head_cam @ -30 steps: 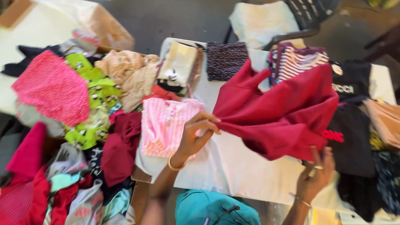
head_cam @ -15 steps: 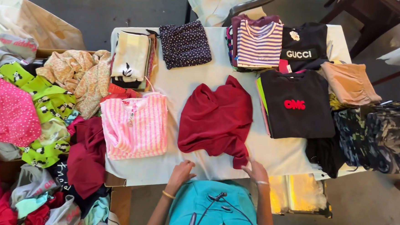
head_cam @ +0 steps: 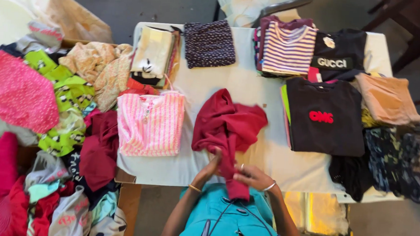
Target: Folding various shirts and garments and organizing them on a sorting table.
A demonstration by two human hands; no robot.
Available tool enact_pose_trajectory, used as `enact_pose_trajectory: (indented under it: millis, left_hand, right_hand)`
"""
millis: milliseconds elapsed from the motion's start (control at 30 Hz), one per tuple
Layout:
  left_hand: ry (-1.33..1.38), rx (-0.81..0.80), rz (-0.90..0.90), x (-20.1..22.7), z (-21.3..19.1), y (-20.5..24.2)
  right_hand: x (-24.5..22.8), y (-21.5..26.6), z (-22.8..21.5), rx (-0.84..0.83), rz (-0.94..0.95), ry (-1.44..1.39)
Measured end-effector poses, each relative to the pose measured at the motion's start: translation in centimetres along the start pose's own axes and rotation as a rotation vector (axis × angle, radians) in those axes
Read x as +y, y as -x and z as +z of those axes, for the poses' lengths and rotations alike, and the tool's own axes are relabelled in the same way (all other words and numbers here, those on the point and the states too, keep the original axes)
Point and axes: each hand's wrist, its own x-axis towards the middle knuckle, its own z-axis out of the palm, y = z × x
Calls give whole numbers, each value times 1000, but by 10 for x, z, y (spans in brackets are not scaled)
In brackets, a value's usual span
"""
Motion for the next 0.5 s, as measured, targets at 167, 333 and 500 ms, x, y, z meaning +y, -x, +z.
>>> enact_pose_trajectory:
  millis: [167, 333, 500]
  left_hand:
    - [788, 288, 146, -65, -58, -43]
    - [404, 685, 395, -126, -84, -72]
    - [-94, 714, 324, -127, -91, -54]
  right_hand:
    - [27, -66, -16, -360, -49, 433]
    - [49, -208, -17, 64, -233, 484]
    - [103, -313, 3, 491, -331, 812]
